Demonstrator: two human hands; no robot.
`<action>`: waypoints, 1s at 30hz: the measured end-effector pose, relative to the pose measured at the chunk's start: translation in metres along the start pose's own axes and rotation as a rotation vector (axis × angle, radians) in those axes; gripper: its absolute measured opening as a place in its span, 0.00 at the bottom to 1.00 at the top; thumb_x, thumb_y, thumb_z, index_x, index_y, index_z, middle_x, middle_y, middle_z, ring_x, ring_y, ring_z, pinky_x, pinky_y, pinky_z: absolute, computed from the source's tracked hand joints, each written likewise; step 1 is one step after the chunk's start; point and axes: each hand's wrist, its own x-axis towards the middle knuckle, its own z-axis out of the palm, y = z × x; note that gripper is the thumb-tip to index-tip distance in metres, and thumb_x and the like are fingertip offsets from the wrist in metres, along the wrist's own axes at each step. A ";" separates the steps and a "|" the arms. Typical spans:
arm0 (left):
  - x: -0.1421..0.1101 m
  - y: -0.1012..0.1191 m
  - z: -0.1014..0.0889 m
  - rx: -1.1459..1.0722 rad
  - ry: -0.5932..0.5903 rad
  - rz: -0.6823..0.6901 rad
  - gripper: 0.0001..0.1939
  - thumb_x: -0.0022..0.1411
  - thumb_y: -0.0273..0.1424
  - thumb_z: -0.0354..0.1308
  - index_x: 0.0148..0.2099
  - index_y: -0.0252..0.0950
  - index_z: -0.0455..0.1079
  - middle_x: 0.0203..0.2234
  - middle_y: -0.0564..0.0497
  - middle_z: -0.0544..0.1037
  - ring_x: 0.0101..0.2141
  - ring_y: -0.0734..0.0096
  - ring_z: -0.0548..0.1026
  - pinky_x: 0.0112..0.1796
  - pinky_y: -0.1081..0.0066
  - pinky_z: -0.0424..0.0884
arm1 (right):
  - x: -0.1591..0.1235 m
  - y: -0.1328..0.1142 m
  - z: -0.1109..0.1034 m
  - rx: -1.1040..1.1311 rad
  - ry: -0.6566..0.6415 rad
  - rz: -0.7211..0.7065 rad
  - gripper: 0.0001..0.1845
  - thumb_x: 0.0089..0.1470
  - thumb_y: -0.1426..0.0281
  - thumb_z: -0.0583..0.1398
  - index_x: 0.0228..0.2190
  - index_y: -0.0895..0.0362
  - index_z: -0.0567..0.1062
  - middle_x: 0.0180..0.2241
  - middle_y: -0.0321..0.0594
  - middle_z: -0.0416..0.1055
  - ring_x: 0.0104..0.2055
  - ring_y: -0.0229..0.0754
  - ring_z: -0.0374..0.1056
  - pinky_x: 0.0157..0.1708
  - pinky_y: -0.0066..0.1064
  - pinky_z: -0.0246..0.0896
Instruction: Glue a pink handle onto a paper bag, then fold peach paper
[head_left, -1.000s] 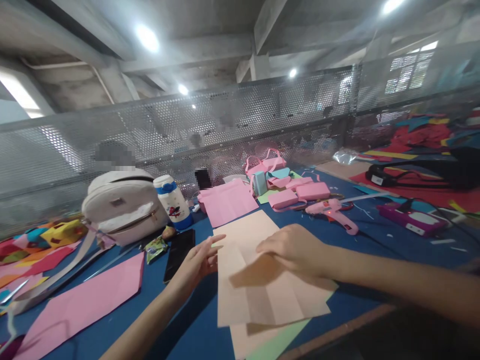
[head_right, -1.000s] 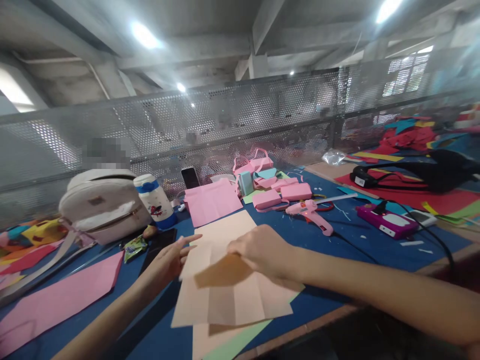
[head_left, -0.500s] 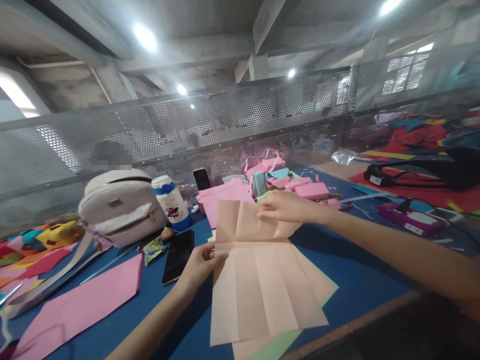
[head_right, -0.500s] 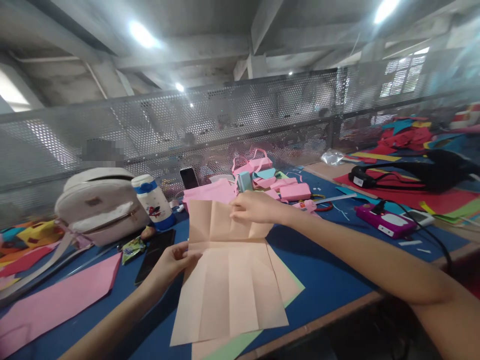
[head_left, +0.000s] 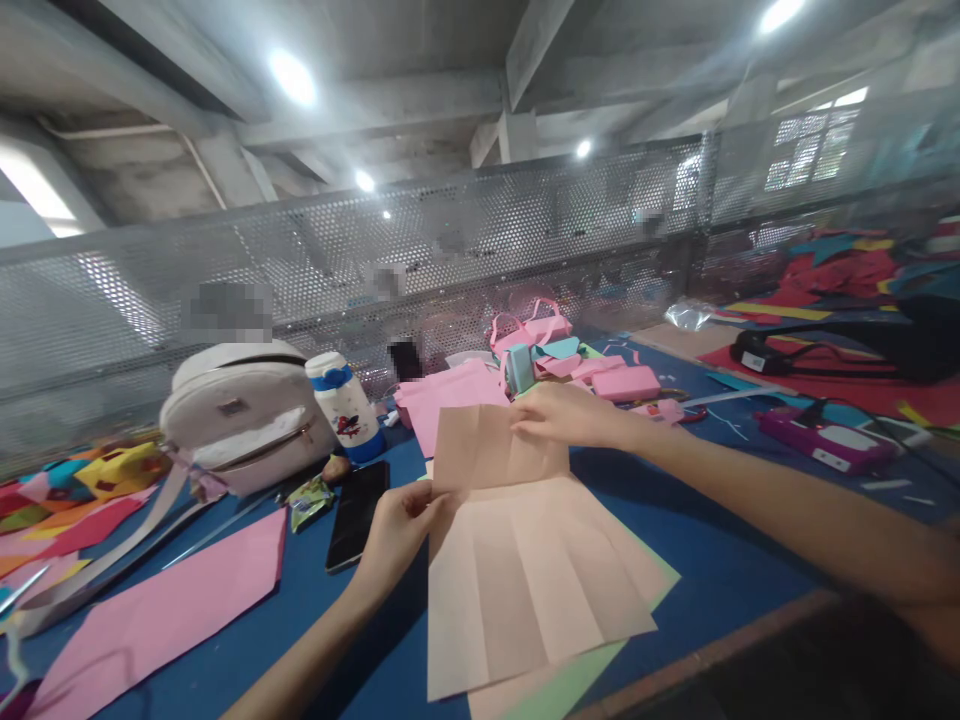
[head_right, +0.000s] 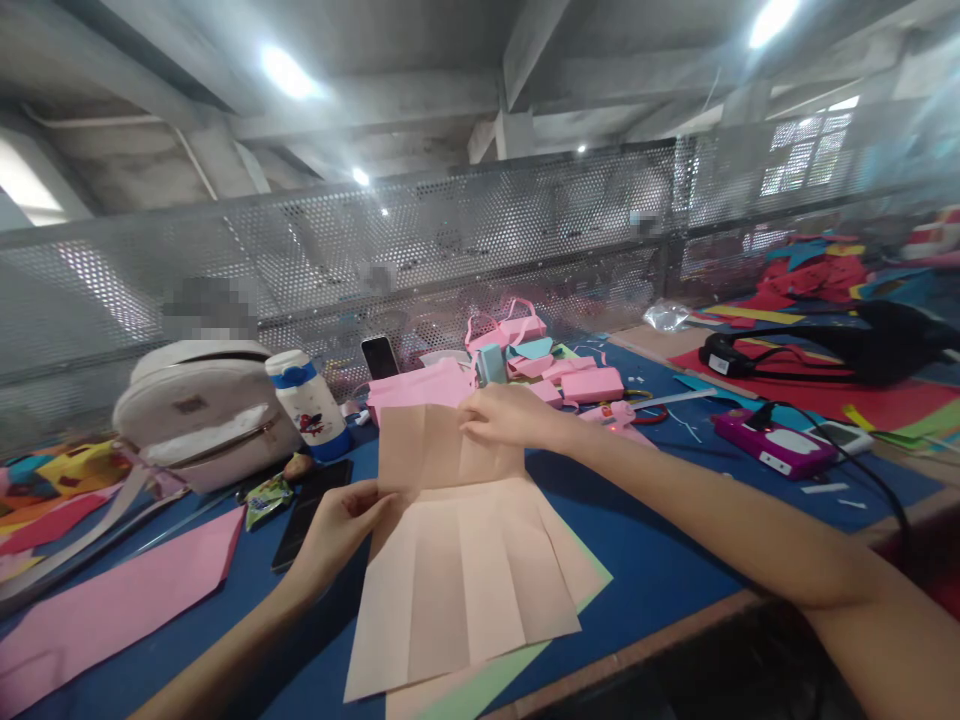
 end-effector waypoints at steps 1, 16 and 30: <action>0.000 0.000 0.000 0.006 0.021 0.009 0.17 0.50 0.42 0.65 0.33 0.32 0.78 0.30 0.45 0.82 0.32 0.59 0.77 0.31 0.71 0.69 | 0.001 0.000 0.001 0.000 0.005 0.003 0.08 0.57 0.71 0.58 0.30 0.56 0.78 0.31 0.39 0.76 0.34 0.40 0.69 0.28 0.27 0.49; 0.013 -0.007 0.001 0.087 0.024 0.026 0.12 0.46 0.37 0.66 0.29 0.32 0.77 0.26 0.47 0.81 0.28 0.61 0.78 0.28 0.71 0.69 | 0.010 -0.005 0.006 -0.012 0.041 -0.043 0.07 0.57 0.68 0.60 0.32 0.55 0.79 0.31 0.39 0.77 0.34 0.42 0.70 0.28 0.28 0.48; 0.019 -0.021 0.003 0.083 -0.100 -0.128 0.12 0.64 0.34 0.61 0.31 0.30 0.71 0.22 0.57 0.75 0.21 0.77 0.73 0.25 0.75 0.71 | 0.010 -0.002 0.005 0.019 0.020 -0.086 0.10 0.55 0.76 0.59 0.33 0.53 0.81 0.35 0.35 0.79 0.38 0.40 0.72 0.32 0.26 0.54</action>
